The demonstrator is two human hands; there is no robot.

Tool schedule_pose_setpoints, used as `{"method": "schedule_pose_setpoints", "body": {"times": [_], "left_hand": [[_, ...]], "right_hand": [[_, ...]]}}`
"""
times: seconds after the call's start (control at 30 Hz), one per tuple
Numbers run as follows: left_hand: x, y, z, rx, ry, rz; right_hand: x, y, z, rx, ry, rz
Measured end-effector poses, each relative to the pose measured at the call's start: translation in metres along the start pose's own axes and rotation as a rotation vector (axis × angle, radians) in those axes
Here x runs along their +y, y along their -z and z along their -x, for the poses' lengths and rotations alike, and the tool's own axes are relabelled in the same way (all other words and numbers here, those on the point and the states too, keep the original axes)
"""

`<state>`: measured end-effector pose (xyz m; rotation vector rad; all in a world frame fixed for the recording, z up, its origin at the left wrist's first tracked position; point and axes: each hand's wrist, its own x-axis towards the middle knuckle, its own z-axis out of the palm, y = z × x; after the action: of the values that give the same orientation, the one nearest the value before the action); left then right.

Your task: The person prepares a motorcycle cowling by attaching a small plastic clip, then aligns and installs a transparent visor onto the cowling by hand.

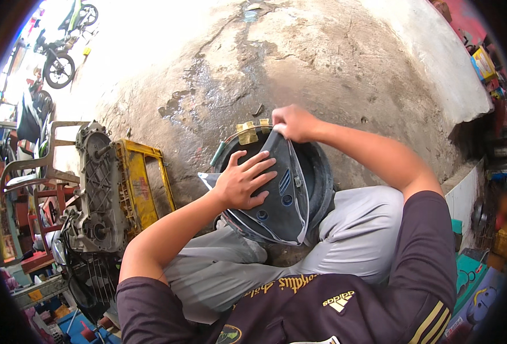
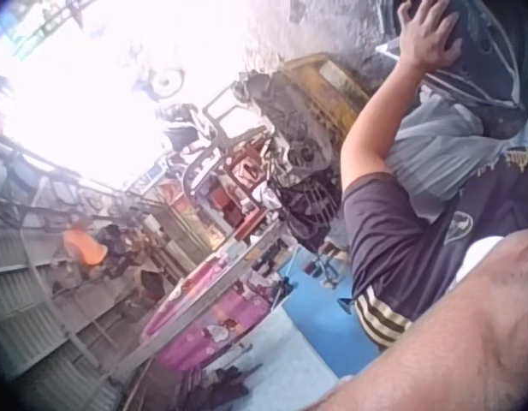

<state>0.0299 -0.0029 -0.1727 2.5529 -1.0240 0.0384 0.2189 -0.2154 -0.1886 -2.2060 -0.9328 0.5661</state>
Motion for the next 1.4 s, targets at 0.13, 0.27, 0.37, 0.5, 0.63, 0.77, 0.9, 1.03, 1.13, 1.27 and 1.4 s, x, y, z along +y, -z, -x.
{"method": "schedule_pose_setpoints", "body": {"times": [0.13,0.27,0.37,0.5,0.63,0.77,0.9,1.03,1.13,1.27,1.4], "left_hand": [[0.002,0.001,0.000,-0.027,0.019,-0.022],[0.002,-0.002,-0.006,-0.015,-0.005,-0.012],[0.003,-0.003,-0.009,-0.001,-0.019,0.007],[0.001,0.001,-0.004,-0.007,0.006,-0.004],[0.001,0.001,-0.003,-0.005,0.010,-0.008],[0.002,0.000,-0.004,-0.018,-0.008,-0.002],[0.003,0.004,-0.009,-0.009,-0.006,-0.020],[0.002,0.002,0.000,-0.004,0.013,-0.015],[0.003,0.002,-0.003,-0.010,0.003,-0.014],[0.004,0.000,-0.011,0.005,-0.019,-0.001],[0.003,0.000,-0.004,-0.010,-0.006,-0.007]], "right_hand": [[-0.027,0.009,0.010,-0.323,0.061,-0.163],[0.015,0.019,-0.005,-0.185,0.015,-0.141],[0.041,0.028,-0.009,-0.075,-0.057,-0.032],[0.022,0.029,0.004,-0.109,-0.028,0.054],[0.009,0.028,0.006,-0.044,-0.025,0.077],[-0.001,0.021,0.008,-0.124,-0.003,-0.004],[0.013,0.020,-0.002,-0.019,-0.019,0.011],[-0.005,0.009,0.003,-0.105,0.039,0.004],[-0.001,0.005,0.007,-0.058,0.058,0.023],[0.023,0.012,0.004,0.070,-0.019,-0.018],[0.006,0.008,0.003,0.028,-0.052,-0.024]]}}
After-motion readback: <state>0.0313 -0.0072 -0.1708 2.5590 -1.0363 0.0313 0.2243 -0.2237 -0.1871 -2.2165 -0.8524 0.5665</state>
